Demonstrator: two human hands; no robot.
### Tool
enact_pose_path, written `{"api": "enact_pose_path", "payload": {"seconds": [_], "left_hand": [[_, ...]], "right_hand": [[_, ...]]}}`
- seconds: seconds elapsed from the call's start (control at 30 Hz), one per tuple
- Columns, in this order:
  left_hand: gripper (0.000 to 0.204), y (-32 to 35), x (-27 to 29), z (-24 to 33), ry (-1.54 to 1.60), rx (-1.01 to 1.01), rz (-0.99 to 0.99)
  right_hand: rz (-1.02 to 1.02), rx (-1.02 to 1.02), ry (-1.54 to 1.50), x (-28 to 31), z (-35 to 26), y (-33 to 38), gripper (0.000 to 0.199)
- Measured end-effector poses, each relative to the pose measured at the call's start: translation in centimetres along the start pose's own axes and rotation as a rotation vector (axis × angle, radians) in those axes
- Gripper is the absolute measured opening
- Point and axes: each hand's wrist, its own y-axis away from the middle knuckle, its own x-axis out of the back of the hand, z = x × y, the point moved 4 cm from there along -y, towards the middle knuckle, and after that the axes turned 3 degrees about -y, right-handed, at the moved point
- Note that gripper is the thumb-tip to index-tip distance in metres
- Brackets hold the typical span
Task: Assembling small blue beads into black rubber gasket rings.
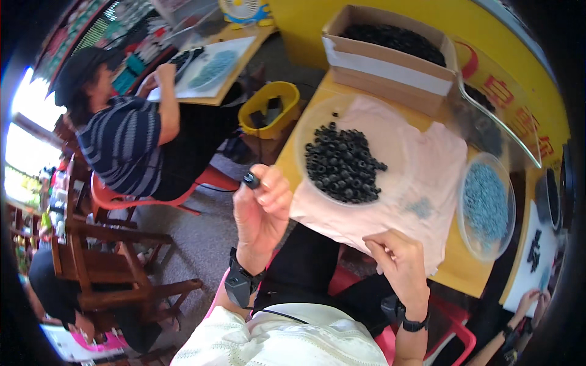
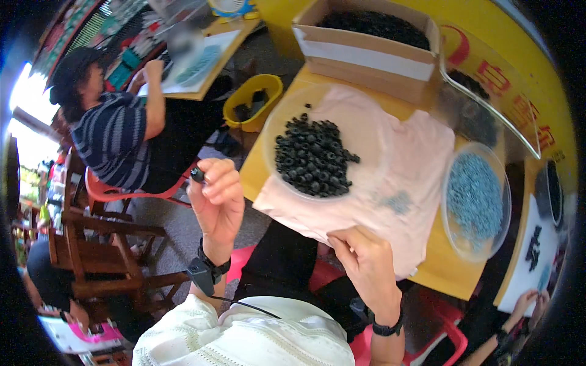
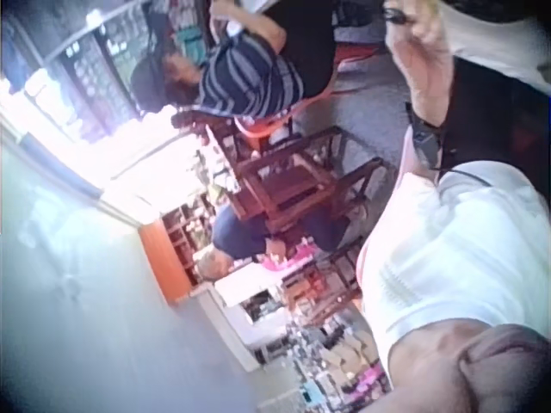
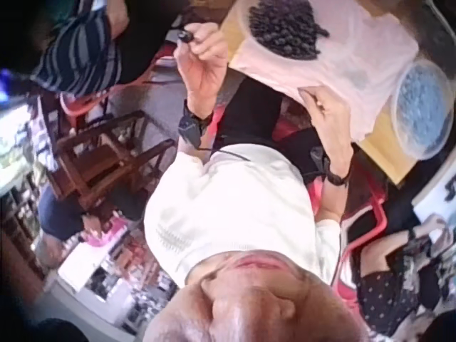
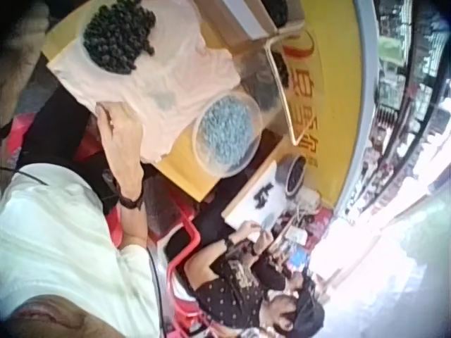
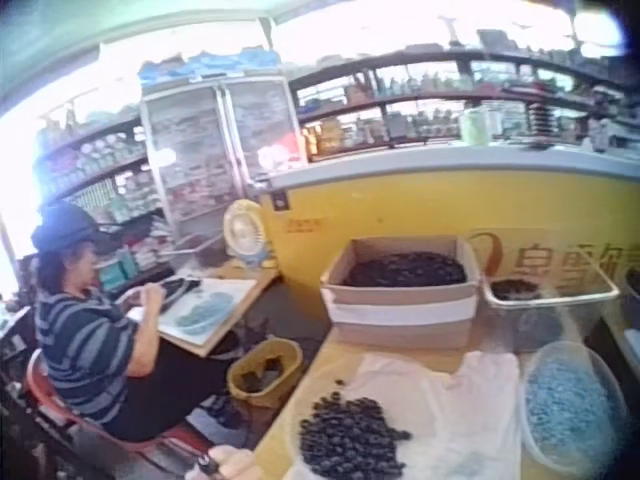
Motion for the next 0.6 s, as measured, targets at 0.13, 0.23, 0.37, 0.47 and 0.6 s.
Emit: {"api": "enact_pose_path", "payload": {"seconds": [0.13,0.23,0.37,0.47,0.6], "left_hand": [[0.019,1.0,1.1,-6.1,-0.167,0.259,0.043],[0.022,2.4,1.9,-8.9,-0.280,0.479,-0.004],[0.021,1.7,-0.4,-9.5,-0.549,0.542,-0.106],[0.021,0.4,-1.0,-7.8,-1.033,0.414,-0.382],[0.025,-0.3,-1.2,-7.1,-1.531,0.237,-0.509]], "right_hand": [[0.085,0.046,0.115,2.0,-1.1,-1.7,0.009],[0.168,0.150,0.258,3.2,-0.4,-4.3,0.013],[0.225,0.211,0.455,4.0,0.6,-7.2,0.013],[0.267,0.283,0.607,3.0,1.8,-9.2,0.011],[0.264,0.208,0.838,1.7,1.4,-10.1,0.010]]}}
